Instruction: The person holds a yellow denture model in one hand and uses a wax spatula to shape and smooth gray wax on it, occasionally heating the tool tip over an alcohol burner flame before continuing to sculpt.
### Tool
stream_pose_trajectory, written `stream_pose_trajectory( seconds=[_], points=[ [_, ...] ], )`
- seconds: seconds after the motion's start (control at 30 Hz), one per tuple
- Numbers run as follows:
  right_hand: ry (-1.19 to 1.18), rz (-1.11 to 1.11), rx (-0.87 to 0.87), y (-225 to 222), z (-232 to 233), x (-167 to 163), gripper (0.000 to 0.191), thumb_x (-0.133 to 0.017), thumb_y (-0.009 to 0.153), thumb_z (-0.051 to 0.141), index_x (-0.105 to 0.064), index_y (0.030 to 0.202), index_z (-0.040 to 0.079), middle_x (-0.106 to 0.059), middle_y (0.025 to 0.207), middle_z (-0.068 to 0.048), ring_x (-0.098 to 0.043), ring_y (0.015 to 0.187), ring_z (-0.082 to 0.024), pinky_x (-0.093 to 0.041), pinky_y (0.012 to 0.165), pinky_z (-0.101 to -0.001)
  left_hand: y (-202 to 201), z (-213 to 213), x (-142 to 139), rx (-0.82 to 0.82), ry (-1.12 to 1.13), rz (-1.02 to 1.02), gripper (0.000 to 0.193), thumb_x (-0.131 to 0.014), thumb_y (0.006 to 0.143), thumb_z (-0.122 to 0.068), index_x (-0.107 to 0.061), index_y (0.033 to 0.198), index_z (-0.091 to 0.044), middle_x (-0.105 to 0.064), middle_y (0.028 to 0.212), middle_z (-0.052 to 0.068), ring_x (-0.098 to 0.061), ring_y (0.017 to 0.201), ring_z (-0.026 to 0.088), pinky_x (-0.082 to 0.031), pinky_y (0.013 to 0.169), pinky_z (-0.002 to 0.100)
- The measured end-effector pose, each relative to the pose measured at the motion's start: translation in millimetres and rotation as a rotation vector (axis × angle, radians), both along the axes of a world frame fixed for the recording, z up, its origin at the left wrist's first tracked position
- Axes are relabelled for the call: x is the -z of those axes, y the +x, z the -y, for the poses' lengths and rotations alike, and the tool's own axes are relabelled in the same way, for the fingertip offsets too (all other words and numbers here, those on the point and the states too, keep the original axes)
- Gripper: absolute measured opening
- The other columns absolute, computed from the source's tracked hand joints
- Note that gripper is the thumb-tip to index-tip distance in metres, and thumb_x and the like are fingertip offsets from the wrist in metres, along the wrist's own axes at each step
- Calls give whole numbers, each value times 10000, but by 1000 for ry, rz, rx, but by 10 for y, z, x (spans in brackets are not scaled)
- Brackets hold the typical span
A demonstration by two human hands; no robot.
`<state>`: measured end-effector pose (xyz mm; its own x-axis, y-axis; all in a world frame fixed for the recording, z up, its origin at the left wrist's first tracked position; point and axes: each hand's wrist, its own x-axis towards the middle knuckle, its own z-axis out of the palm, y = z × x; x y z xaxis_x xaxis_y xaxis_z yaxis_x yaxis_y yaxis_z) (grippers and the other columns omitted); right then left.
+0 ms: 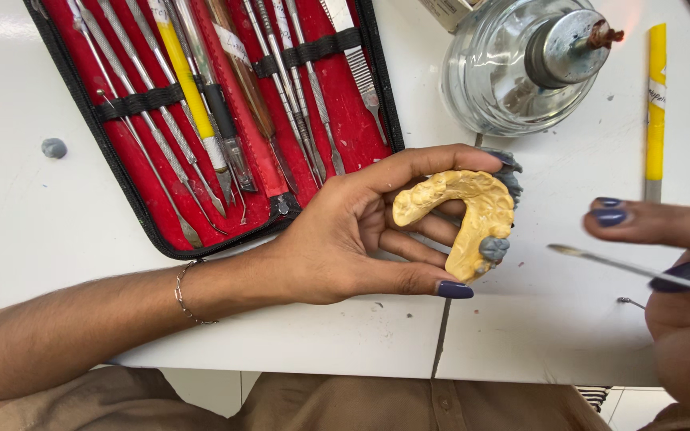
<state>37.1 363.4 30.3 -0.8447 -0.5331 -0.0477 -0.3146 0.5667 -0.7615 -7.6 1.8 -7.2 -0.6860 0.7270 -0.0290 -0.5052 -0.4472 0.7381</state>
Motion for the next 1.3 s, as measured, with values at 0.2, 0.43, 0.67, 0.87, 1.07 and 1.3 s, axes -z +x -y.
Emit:
stream_pose_trajectory(
  seconds=[0.2,0.43,0.67,0.87,1.07,1.3],
  points=[
    [-119,-154,286,44,12,203,357,-450,1111,422,-601,984,125,-641,980,-84,-687,1063,-297,-596,940,-441,-45,38,-11,73,126,119,772,-676,1015,178,-249,1637,11,-548,1464,224,-633,1349,328,-593,1164,357],
    [-235,-271,413,210,116,432,318,-405,1161,419,-534,1138,128,-585,1055,-100,-669,979,-270,-624,844,-411,-38,47,28,64,138,111,758,-667,1026,176,-240,1629,5,-536,1432,210,-628,1359,319,-599,1161,356],
    [-389,-403,439,268,353,567,314,-360,1211,416,-466,1293,132,-529,1130,-117,-651,895,-243,-651,747,-381,26,23,16,-27,-4,-37,753,-691,1006,142,-272,1616,7,-506,1498,201,-615,1350,266,-625,1103,327],
    [-559,-434,417,125,440,572,356,-335,1245,450,-438,1387,140,-509,1233,-97,-632,945,-224,-630,778,-351,60,-23,-67,-63,5,-17,817,-683,1005,135,-247,1678,-23,-521,1471,205,-586,1378,261,-613,1122,331],
    [-606,-478,440,-36,571,622,361,-327,1239,439,-441,1368,121,-503,1245,-109,-611,924,-216,-608,764,-351,212,-5,-97,-38,-25,10,793,-651,1008,134,-234,1660,-37,-504,1493,191,-588,1380,272,-606,1171,364],
    [-670,-544,490,-71,745,638,302,-331,1232,392,-446,1371,150,-520,1255,-101,-621,882,-205,-612,699,-314,256,-49,-46,-47,-95,-33,676,-634,1022,123,-315,1597,-30,-501,1510,197,-570,1430,291,-571,1195,373]
  ],
)
